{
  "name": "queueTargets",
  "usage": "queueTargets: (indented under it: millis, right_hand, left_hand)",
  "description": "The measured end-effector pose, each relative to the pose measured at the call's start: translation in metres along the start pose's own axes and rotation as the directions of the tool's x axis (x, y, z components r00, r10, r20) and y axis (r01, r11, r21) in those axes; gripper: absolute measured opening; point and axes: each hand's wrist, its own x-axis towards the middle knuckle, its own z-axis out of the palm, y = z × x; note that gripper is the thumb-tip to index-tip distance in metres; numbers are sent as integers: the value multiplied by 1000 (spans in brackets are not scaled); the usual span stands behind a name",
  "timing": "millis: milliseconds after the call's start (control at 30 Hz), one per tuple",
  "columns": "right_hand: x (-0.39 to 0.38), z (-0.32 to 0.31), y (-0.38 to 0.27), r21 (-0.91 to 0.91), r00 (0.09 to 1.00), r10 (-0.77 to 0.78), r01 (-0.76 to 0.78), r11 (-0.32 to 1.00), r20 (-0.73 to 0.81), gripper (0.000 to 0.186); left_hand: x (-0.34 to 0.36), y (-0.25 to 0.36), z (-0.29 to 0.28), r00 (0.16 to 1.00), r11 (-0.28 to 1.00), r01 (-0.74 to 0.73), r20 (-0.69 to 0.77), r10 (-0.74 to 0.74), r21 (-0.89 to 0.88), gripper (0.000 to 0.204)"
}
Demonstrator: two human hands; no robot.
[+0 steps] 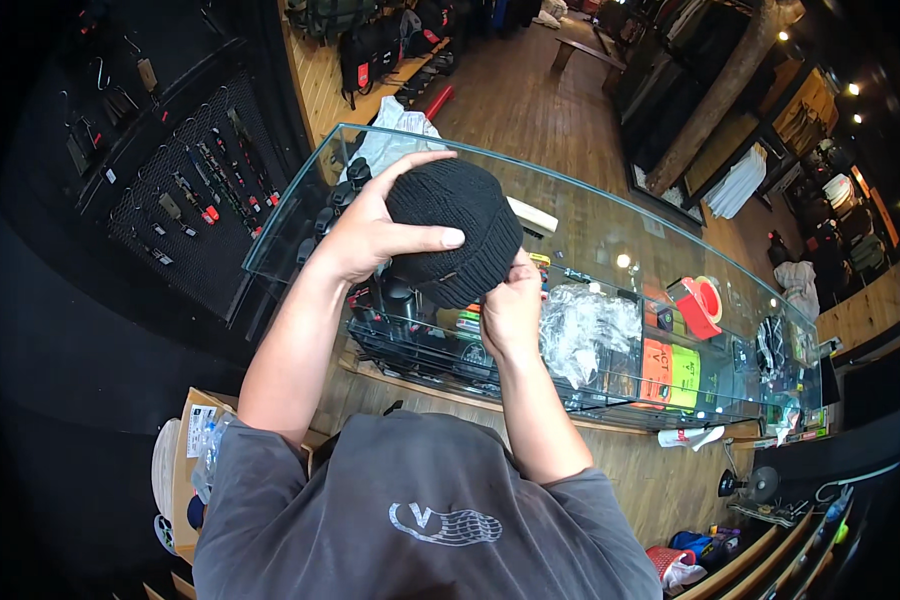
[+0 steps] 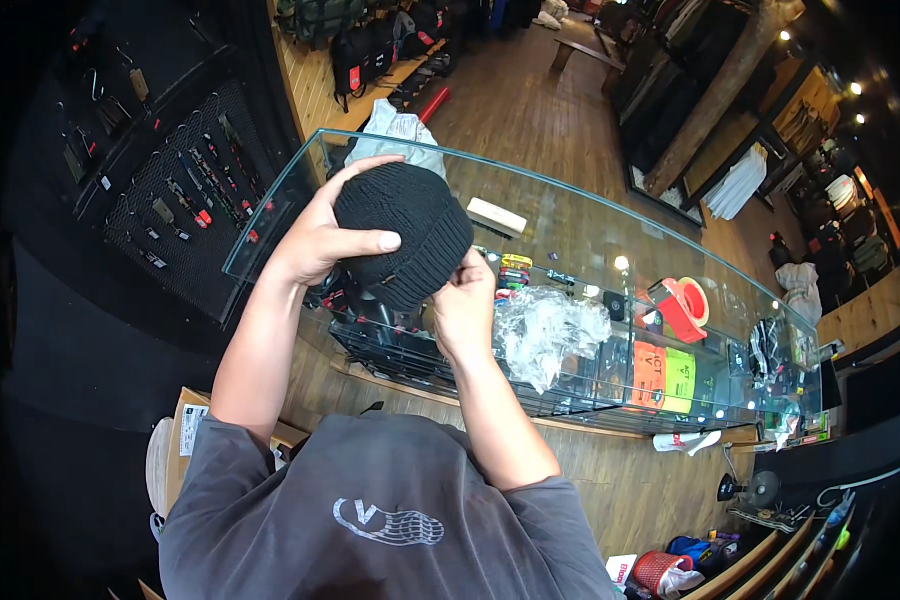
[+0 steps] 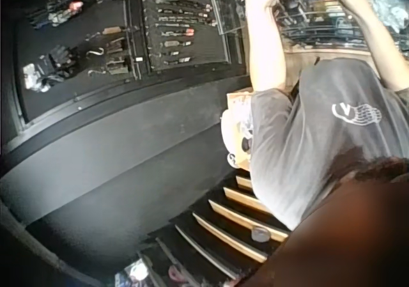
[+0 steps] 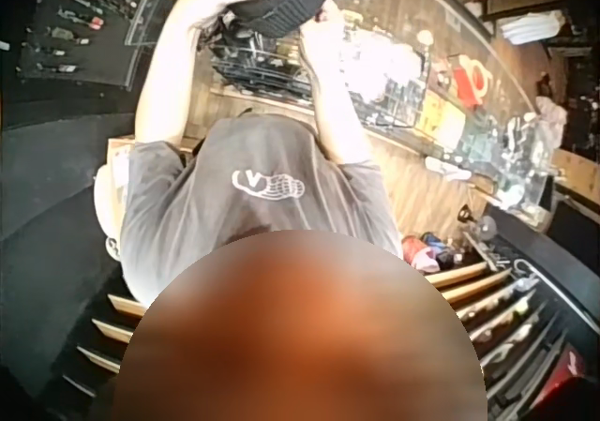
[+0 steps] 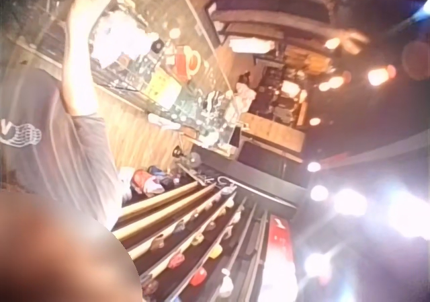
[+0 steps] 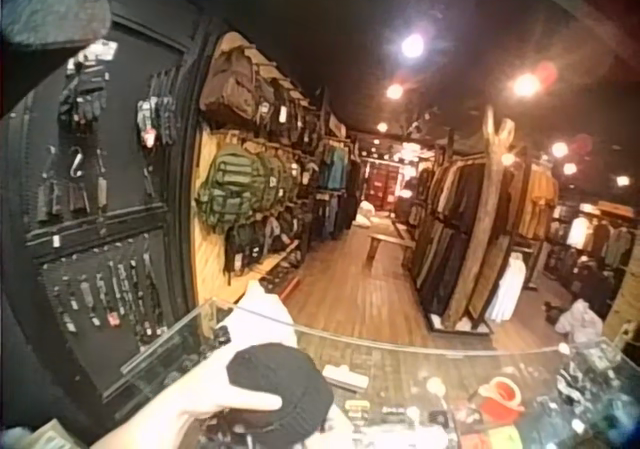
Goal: The recorder unpacks beanies from a storage box, cleans them with a lint roller, and arranges them on wooden shelves.
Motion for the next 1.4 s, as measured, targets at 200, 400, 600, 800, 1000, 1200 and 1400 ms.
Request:
queueTargets:
  millis: [200,400,600,800,1000,1200,1400]
  right_hand:
    - [30,-6,-15,-179,942,215,-172,969,257,47]
    - [61,-31,-6,-30,936,189,-188,982,297,40]
    - [54,-42,-22,-748,986,138,-19,663,97,23]
    - [34,-3,-81,-708,914,33,290,644,405,134]
    - [56,4,-58,-502,857,161,125,856,489,118]
    - [40,13,-35,-216,833,161,-52,975,529,98]
    - [16,50,-22,-194,699,236,-141,971,675,94]
  left_hand:
    - [12,-20,-26,994,996,61,-83,-67,-70,82]
    - [17,-25,-26,999,994,38,-34,-34,98,88]
    - [21,-12,-36,991,980,113,-89,-100,164,87]
    - [19,29,-29,990,785,32,89,-111,618,96]
    - [6,32,-8,996,784,76,-5,-93,617,112]
    - [-64,13,-11,988,947,24,-152,27,320,105]
    - [-146,27,16,883,945,65,-460,95,321,92]
